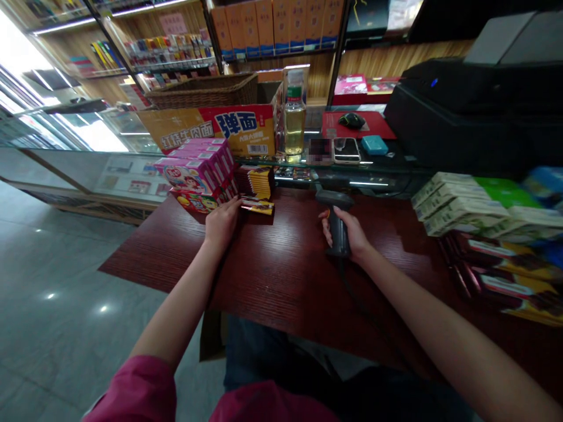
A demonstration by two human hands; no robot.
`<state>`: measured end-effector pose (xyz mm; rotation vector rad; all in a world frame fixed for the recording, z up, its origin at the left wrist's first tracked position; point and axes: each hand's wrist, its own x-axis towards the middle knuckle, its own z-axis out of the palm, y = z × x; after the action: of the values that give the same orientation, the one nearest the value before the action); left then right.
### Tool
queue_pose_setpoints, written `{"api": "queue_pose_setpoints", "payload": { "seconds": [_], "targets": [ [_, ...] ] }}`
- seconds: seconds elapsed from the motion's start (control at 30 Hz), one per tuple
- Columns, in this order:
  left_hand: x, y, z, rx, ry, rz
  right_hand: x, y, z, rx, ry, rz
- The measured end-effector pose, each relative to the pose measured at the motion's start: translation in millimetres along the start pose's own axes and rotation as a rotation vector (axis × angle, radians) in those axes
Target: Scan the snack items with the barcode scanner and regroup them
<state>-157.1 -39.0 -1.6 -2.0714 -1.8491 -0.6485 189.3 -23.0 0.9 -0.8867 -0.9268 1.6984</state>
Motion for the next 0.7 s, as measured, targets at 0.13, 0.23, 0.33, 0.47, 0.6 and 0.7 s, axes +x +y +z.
{"api": "queue_pose_setpoints", "payload": {
  "seconds": [0.13,0.23,0.33,0.47,0.6,0.7],
  "targets": [
    [6.1,2.8,6.2,0.05,-0.096,0.129,-0.5,-0.7,0.3,-0.01,-0.005,0.001],
    [2.7,14.2,3.0,0.001,-0.089,0.242,-0.5,-0.2,-0.1,-0.004,-0.001,0.009],
    [-3.9,30.3,-1.7,-0.049,-0.12,0.293,-0.1,0.5,-1.1,-0.002,-0.002,0.004],
    [-8.9,41.1,-0.2,-0.025,-0.185,0.222,0.1,0.4,-2.2,-0.01,-0.014,0.001],
    [-7.7,34.6,8.1,-0.011,-0.168,0.152,0.3,-0.5,-1.9,-0.022,-0.03,-0.002],
    [-3.7,26.8,14.1,-0.031,-0.179,0.134,0.6,-0.6,-1.1,-0.022,-0.033,0.002]
  ]
}}
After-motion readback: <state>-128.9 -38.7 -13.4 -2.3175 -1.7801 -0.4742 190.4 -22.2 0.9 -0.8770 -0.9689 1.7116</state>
